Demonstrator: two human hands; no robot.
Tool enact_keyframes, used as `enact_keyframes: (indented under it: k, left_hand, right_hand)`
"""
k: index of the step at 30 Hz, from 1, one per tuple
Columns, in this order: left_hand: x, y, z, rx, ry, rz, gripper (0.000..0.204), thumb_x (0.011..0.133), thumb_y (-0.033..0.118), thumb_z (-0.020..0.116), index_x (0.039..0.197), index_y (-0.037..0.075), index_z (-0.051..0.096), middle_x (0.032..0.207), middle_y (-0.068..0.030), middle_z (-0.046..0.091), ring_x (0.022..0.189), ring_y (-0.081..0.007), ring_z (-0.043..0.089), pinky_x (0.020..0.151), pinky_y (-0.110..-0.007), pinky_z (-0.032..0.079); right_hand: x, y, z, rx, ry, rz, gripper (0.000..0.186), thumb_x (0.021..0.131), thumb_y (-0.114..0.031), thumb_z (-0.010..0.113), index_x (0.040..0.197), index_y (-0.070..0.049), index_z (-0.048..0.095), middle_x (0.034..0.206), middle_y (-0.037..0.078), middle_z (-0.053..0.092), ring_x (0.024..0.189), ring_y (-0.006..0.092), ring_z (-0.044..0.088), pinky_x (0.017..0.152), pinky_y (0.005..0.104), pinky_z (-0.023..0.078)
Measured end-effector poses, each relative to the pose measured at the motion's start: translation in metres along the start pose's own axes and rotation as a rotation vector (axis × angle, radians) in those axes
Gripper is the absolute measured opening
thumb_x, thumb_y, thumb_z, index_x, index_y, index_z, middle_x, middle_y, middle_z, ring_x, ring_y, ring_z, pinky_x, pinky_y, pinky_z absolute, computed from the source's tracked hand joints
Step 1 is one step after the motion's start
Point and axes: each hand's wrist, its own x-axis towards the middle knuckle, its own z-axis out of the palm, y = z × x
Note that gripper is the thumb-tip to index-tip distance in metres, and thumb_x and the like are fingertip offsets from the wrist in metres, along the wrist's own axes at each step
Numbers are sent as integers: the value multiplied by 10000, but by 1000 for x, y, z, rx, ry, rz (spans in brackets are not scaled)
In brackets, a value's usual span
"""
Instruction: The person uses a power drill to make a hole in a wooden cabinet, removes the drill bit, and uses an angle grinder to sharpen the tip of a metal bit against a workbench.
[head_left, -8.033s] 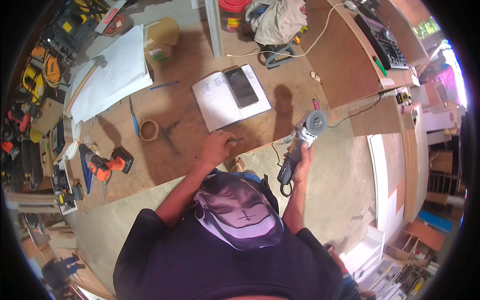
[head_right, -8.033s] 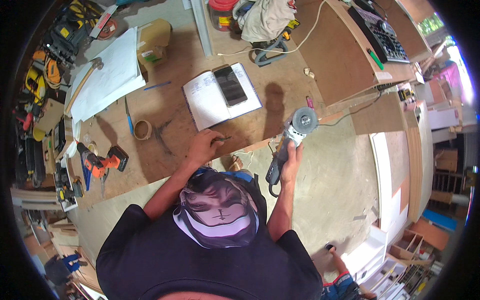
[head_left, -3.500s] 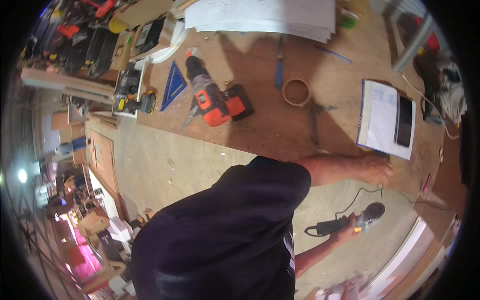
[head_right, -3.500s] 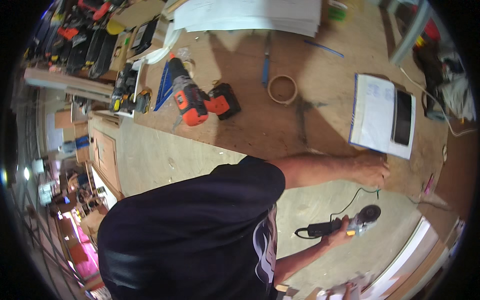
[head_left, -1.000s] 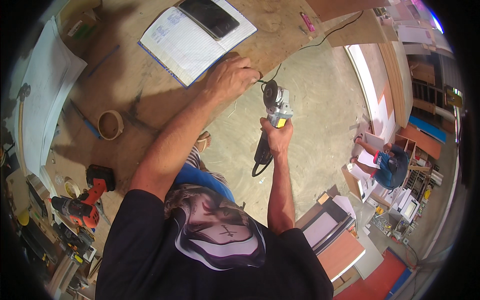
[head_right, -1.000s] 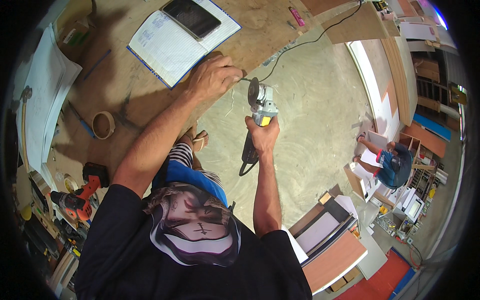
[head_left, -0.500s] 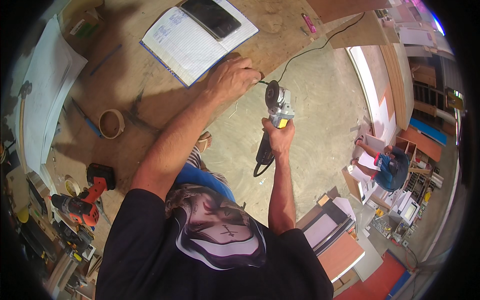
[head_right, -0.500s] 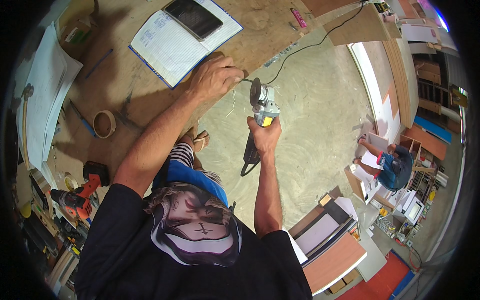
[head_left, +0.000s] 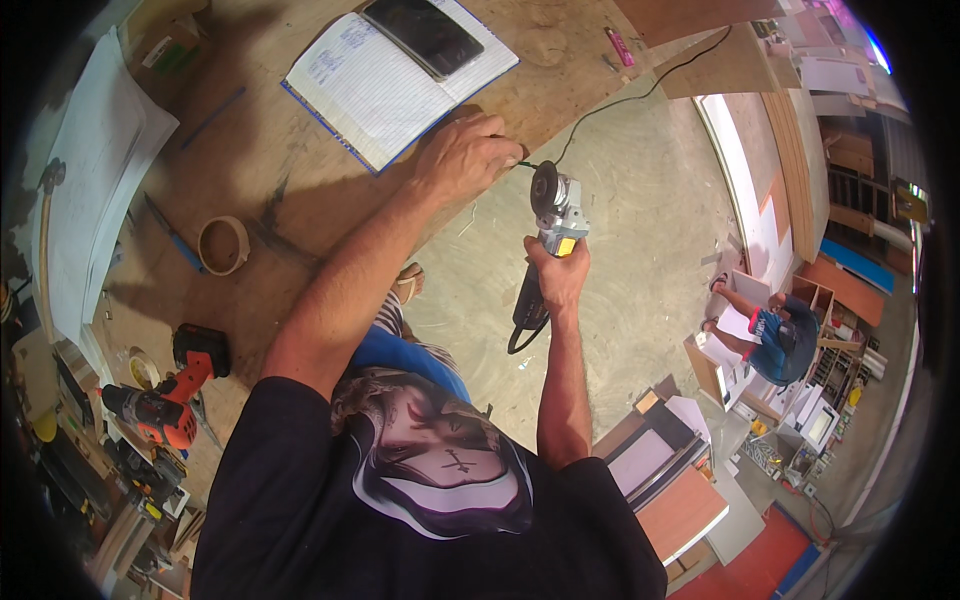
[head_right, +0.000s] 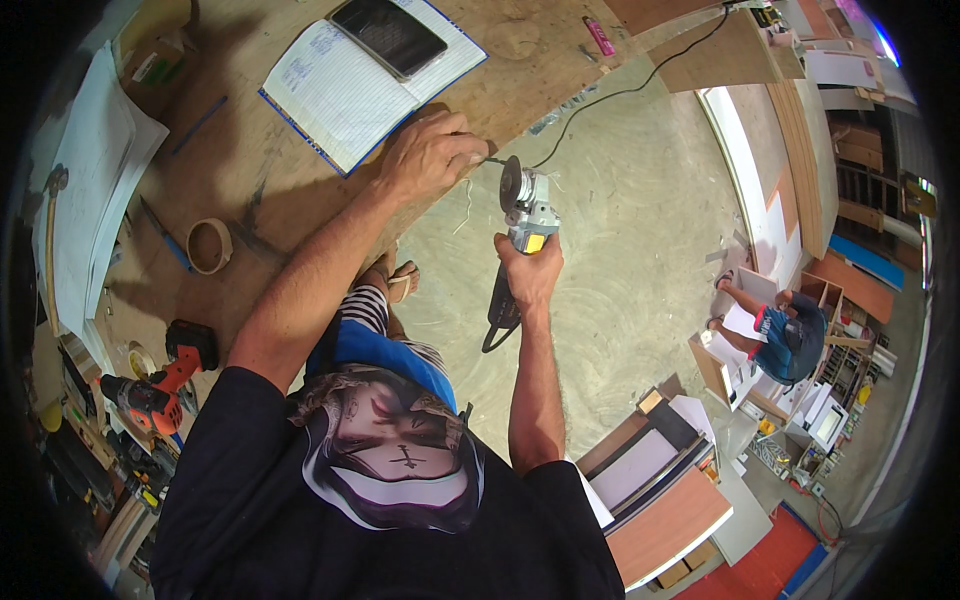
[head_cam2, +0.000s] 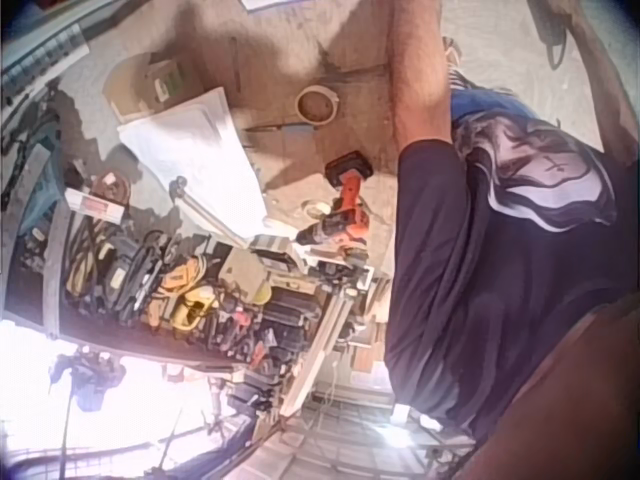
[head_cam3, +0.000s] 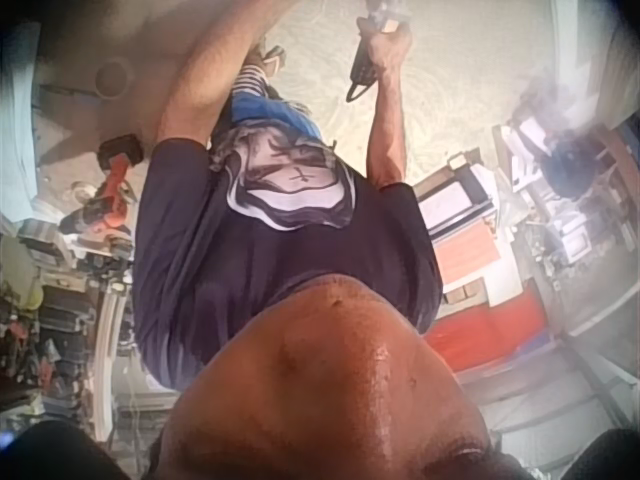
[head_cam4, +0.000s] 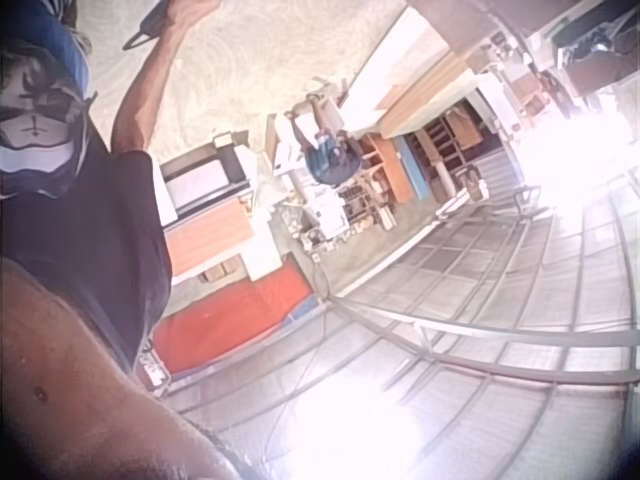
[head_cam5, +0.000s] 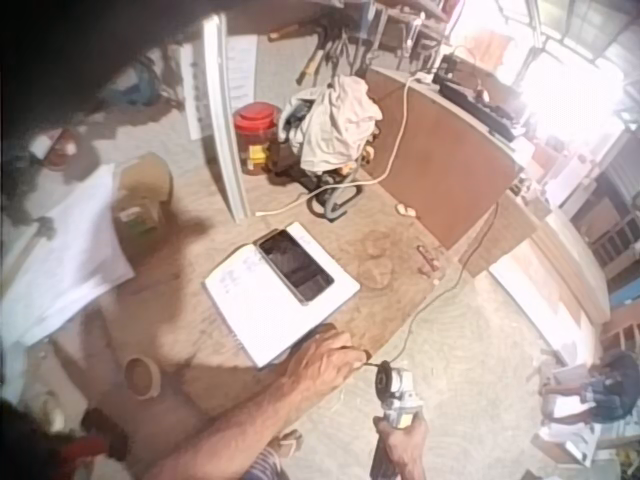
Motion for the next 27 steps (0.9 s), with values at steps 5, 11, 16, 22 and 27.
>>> enact_keyframes:
  k: [5,11,16,22,27]
  left_hand:
    - [-1,-2,2,-17,5,0,99,915,197,723,983,191,795,906,-37,598,967,-243,640,833,-410,536]
    - [-2,-4,2,-42,12,7,170,908,153,718,1055,176,801,937,-45,608,950,-261,635,846,-418,534]
    - [0,-2,1,-13,-20,-6,169,906,150,723,1054,170,802,938,-45,605,958,-260,636,850,-415,534]
    - [-1,-2,2,-22,-2,3,164,902,145,728,1048,170,801,934,-44,602,954,-259,637,847,-411,536]
    - [-1,-2,2,-19,0,4,165,897,148,735,1045,172,802,931,-39,603,949,-254,638,840,-408,540]
  right_hand:
    - [-3,0,1,65,8,0,472,770,-168,837,1137,30,616,912,77,704,754,154,658,705,328,566]
    - [-5,3,1,53,6,3,467,765,-174,834,1129,22,617,899,63,707,756,140,646,708,320,541]
    - [-2,5,1,31,-4,-38,444,791,-113,825,1147,37,607,924,76,682,745,160,671,678,334,607]
    - [-1,5,1,17,-1,-39,444,794,-119,823,1149,40,608,926,78,686,747,159,673,670,334,605]
    - [-3,-2,1,19,8,6,470,761,-192,833,1126,23,629,895,63,711,762,146,646,717,324,542]
